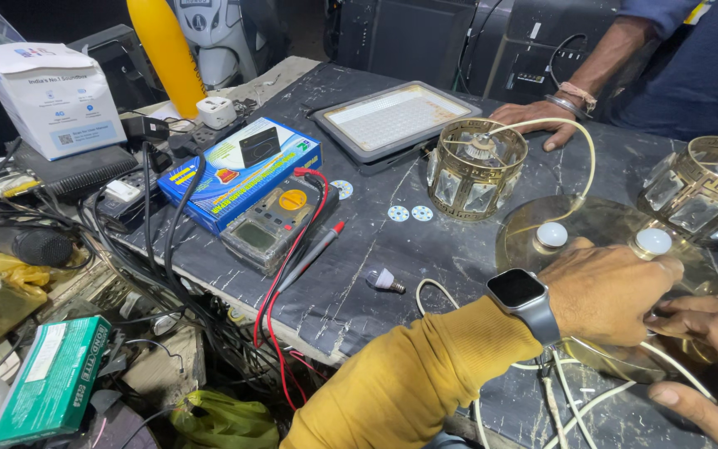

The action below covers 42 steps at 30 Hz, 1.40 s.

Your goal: The person repairs a brass ceiling light fixture on a workbench. They twist small components and wires onto the fixture base by hand, apply adhesive from a glue bottle to a fitting, use a soldering iron on the fixture, and continue adjusting the wiring and bulb holders while another person holds the fixture steady.

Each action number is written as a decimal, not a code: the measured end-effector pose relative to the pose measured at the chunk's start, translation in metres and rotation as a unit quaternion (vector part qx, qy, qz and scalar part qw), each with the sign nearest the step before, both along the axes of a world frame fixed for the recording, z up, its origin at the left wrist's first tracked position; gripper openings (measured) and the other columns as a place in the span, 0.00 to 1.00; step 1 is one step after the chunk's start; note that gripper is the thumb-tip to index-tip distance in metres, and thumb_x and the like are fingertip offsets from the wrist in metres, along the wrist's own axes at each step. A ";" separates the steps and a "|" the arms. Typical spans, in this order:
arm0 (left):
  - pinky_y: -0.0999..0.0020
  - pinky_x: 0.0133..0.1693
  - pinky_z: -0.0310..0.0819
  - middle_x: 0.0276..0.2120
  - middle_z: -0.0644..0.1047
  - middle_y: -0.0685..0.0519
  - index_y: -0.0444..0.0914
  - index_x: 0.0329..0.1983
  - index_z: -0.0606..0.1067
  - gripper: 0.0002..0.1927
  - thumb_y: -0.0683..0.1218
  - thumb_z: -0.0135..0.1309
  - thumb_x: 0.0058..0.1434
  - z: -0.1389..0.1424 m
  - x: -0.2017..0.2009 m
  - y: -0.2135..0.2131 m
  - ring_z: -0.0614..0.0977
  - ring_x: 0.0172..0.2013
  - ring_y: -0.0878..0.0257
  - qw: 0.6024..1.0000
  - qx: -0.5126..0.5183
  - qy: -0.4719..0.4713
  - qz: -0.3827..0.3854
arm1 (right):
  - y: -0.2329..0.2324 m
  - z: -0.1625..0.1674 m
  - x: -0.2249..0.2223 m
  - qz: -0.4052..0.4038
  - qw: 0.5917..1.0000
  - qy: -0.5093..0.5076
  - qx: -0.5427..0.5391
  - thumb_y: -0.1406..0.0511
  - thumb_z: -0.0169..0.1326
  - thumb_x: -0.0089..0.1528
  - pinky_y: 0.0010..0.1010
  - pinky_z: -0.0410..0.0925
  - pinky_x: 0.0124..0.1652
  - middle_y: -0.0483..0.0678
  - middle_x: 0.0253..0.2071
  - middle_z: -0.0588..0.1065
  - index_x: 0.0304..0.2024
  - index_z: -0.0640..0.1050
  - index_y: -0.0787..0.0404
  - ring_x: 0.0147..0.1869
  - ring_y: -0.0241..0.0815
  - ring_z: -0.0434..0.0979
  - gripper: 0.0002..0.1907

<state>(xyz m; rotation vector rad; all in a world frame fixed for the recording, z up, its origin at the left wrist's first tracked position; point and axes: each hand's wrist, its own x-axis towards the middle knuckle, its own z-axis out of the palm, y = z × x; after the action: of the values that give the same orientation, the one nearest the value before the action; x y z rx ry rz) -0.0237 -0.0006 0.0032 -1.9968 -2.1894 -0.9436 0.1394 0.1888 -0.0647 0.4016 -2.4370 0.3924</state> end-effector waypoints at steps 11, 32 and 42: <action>0.48 0.41 0.76 0.37 0.85 0.51 0.40 0.55 0.72 0.32 0.51 0.66 0.46 -0.012 -0.005 0.009 0.86 0.45 0.51 0.998 0.049 0.021 -0.019 | 0.034 -0.029 0.000 -0.039 0.998 -0.033 0.035 0.41 0.64 0.43 0.41 0.63 0.64 0.55 0.57 0.74 0.52 0.75 0.59 0.62 0.46 0.73 0.43; 0.49 0.43 0.68 0.33 0.78 0.45 0.32 0.52 0.71 0.23 0.44 0.60 0.54 -0.020 -0.008 -0.007 0.80 0.41 0.47 0.991 0.105 0.036 -0.071 | -0.027 0.059 0.021 -0.038 0.996 -0.062 -0.042 0.43 0.53 0.61 0.41 0.65 0.60 0.51 0.52 0.78 0.48 0.77 0.62 0.58 0.50 0.76 0.30; 0.50 0.46 0.67 0.31 0.77 0.45 0.33 0.49 0.72 0.25 0.41 0.60 0.45 0.001 0.012 -0.016 0.80 0.40 0.47 0.989 0.093 0.105 -0.050 | -0.034 0.067 0.028 -0.010 0.973 -0.074 -0.220 0.42 0.49 0.66 0.40 0.70 0.60 0.57 0.54 0.75 0.54 0.74 0.69 0.60 0.50 0.80 0.36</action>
<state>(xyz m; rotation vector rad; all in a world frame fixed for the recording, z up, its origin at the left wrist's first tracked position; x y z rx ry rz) -0.0120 -0.0169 0.0045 -2.0312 -1.8382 -0.8645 0.1675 0.1552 0.0026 0.1586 -2.4000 0.9597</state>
